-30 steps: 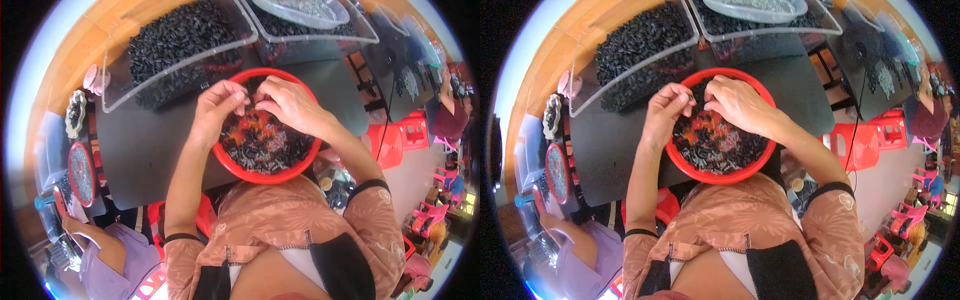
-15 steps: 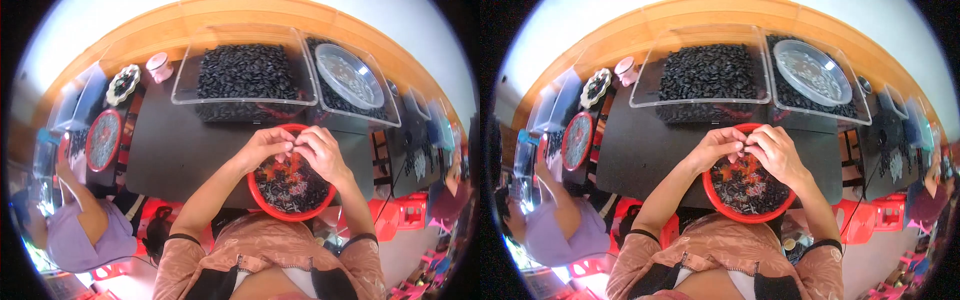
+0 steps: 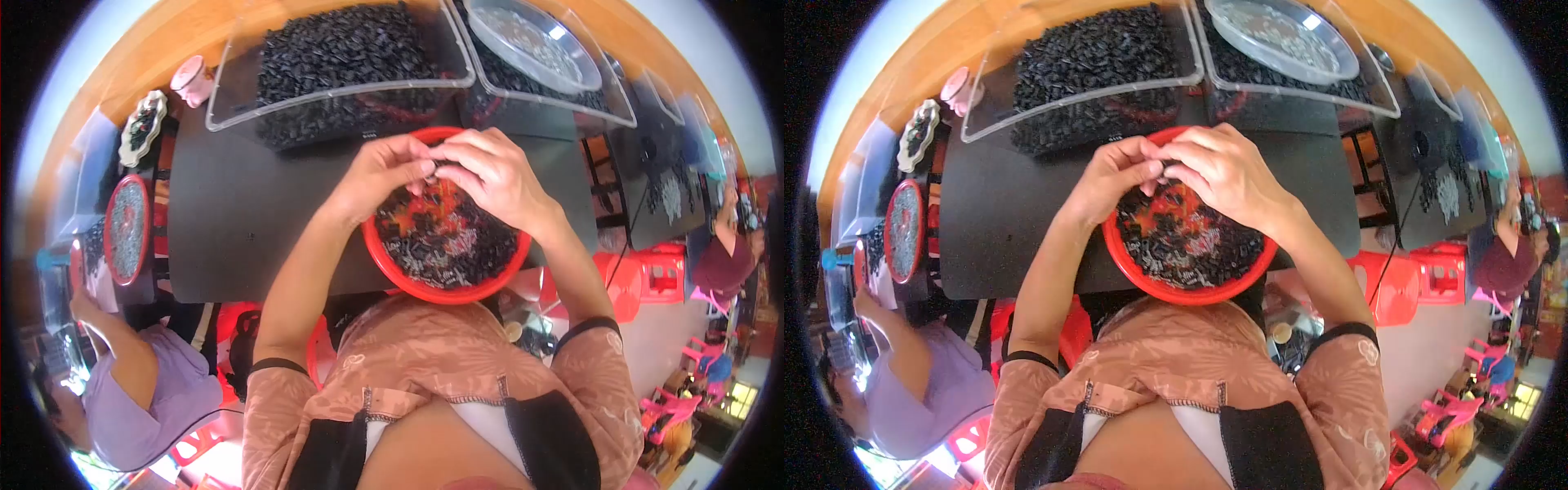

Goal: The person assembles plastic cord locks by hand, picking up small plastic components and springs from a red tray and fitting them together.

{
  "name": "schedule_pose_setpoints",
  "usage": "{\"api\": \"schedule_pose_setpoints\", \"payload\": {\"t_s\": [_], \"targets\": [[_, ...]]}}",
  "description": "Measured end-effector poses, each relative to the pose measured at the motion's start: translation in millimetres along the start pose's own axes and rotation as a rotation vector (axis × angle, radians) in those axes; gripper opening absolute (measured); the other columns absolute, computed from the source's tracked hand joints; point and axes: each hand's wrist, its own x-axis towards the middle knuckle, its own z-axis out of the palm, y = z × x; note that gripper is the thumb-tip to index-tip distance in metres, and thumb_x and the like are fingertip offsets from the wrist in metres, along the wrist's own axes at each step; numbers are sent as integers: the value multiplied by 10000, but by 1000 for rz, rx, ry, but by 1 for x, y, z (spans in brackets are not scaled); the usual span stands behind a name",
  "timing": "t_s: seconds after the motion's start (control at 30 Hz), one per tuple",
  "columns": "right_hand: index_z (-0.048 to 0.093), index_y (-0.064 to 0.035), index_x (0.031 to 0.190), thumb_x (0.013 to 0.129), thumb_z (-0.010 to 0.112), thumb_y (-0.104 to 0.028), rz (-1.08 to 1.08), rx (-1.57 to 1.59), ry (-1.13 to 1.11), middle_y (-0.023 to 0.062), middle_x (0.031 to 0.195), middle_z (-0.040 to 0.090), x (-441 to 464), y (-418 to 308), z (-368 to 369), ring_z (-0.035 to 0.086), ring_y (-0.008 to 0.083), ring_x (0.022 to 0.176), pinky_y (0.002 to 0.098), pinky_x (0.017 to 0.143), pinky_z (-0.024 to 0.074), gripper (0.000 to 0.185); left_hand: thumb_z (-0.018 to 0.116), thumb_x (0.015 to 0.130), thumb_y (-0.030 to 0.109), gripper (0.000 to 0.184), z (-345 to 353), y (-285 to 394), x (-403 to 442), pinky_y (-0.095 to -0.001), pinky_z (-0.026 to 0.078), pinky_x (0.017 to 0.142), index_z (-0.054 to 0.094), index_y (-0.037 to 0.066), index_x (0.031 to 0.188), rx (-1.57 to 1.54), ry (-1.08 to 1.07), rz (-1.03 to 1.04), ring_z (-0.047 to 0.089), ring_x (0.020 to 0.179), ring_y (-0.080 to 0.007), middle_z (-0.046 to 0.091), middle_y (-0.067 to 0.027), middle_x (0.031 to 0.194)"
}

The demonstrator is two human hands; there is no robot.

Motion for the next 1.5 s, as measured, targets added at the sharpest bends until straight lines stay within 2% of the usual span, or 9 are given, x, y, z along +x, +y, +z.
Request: {"api": "schedule_pose_setpoints", "payload": {"t_s": [0.1, 0.33, 0.43, 0.63, 0.73, 1.0, 1.33, 1.5], "targets": [[657, -76, 995, 804, 668, -109, 43, 7, 51, 33, 932, 645, -4, 0, 3, 617, 234, 803, 334, 744, 453, 194, 642, 895, 111, 91, 0, -2, 2, -218, 450, 663, 621, 29, 928, -1, 28, 16, 542, 684, -77, 629, -19, 823], [669, -55, 944, 810, 656, -62, 114, 51, 7, 54, 895, 655, -5, 6, 6, 627, 258, 808, 363, 738, 471, 134, 631, 903, 91, 89, 3, -2, 3, -219, 446, 657, 601, 17, 941, 33, 82, 25, 535, 699, -85, 620, -32, 837], [660, -34, 922, 811, 659, -57, 119, 110, 37, 84, 832, 649, -3, 11, 9, 629, 292, 754, 371, 681, 490, 114, 636, 899, 83, 81, 3, -3, 4, -220, 448, 657, 593, 23, 931, 47, 104, 24, 536, 698, -86, 616, -29, 835], [646, 9, 897, 801, 666, -42, 283, 418, 22, 111, 786, 642, 0, 18, 19, 646, 230, 652, 315, 566, 496, 111, 638, 895, 76, 71, 5, 0, 3, -225, 450, 657, 575, 46, 911, 26, 124, 50, 537, 703, -87, 608, -23, 838], [654, 10, 898, 796, 670, -41, 270, 412, 28, 104, 789, 648, 0, 23, 23, 644, 197, 643, 299, 568, 496, 116, 641, 891, 72, 77, 3, -1, 4, -226, 449, 655, 572, 50, 919, 32, 137, 46, 538, 710, -87, 609, -25, 847], [685, -27, 970, 817, 666, -24, 132, 546, 60, 97, 802, 656, -3, 32, 27, 639, 203, 692, 298, 617, 497, 155, 619, 896, 47, 193, 7, -2, 6, -226, 451, 647, 530, 39, 1068, 26, 129, 29, 557, 748, -98, 620, -47, 886], [673, -30, 964, 800, 675, -22, 83, 593, 26, 78, 740, 617, -12, 41, 30, 607, 194, 643, 304, 582, 471, 164, 669, 864, 57, 203, 6, -1, 5, -230, 470, 658, 538, 41, 1018, -3, 91, -38, 557, 739, -88, 631, -37, 905], [666, -17, 934, 778, 637, 0, 129, 577, -27, 81, 755, 641, -13, 38, 24, 625, 194, 659, 292, 612, 487, 159, 669, 864, 53, 198, 12, 0, 4, -229, 472, 654, 539, 49, 1014, -17, 76, -32, 568, 771, -87, 633, -37, 929]]}}
